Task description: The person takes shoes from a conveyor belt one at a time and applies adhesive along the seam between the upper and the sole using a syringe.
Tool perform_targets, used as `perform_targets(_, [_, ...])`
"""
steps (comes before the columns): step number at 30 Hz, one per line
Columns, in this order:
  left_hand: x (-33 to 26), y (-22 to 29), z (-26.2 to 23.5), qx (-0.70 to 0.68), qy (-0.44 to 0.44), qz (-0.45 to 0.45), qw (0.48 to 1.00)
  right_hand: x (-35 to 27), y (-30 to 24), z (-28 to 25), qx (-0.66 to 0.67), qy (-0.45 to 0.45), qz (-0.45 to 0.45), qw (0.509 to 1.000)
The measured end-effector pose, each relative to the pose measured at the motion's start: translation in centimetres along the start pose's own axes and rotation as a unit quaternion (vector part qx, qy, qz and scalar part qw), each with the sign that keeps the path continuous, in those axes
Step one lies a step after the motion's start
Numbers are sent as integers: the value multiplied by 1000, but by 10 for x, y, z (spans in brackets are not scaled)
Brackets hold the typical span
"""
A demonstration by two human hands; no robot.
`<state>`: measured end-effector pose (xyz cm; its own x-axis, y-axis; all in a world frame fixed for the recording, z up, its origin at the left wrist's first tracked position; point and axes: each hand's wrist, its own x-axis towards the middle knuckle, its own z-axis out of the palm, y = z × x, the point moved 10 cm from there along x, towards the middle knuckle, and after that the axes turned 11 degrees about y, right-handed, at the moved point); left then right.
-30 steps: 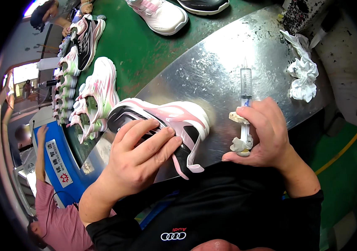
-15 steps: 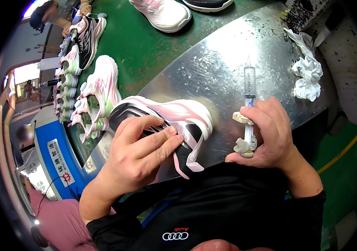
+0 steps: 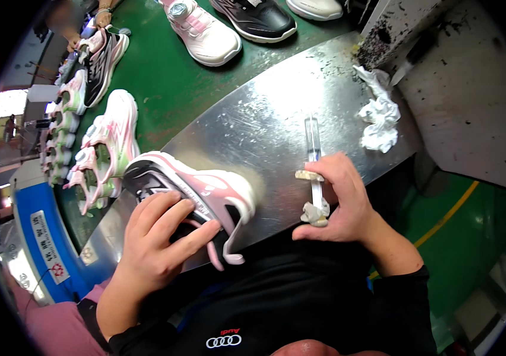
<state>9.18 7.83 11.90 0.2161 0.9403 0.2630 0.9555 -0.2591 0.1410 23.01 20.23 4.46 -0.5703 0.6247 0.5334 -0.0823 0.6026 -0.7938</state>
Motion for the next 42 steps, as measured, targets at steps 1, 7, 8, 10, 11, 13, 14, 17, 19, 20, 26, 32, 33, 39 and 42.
perform_targets(1, [-4,0,-4,-2,10,-5,1000,-4,-1,0,15,-16,22,1000])
perform_targets(7, [-17,7,-6,29,31,-9,999,-22,-1,-16,-27,-82,65,994])
perform_targets(8, [-20,7,-6,36,40,-11,998,-21,-2,-19,-41,-86,65,993])
perform_targets(10, [-25,7,-5,39,54,-13,998,-23,8,-22,-26,-87,106,990])
perform_targets(11, [-25,8,-5,19,59,-30,998,-23,12,-23,-7,-74,112,991])
perform_targets(13, [-24,6,-6,19,58,-33,998,-28,23,-24,36,-43,156,986])
perform_targets(14, [-24,5,-6,15,60,-34,997,-28,22,-24,38,-45,157,986])
perform_targets(17, [-31,5,-4,17,63,-37,997,-21,7,-20,6,-103,88,991])
perform_targets(19, [-34,5,-3,15,65,-37,997,-25,4,-20,21,-97,97,990])
perform_targets(20, [-36,5,-3,15,73,-32,997,-26,3,-21,34,-89,106,990])
perform_targets(26, [-43,5,-4,22,86,-36,995,-32,2,-18,37,-111,106,987])
perform_targets(32, [-48,7,-4,25,101,-36,994,-40,15,-23,71,-65,174,980])
perform_targets(33, [-49,7,-4,26,100,-37,994,-40,15,-22,71,-66,175,980])
perform_targets(39, [-50,6,-6,21,99,-37,994,-44,9,-19,85,-114,182,973])
perform_targets(42, [-49,5,-7,20,96,-40,994,-47,12,-26,103,-44,217,970])
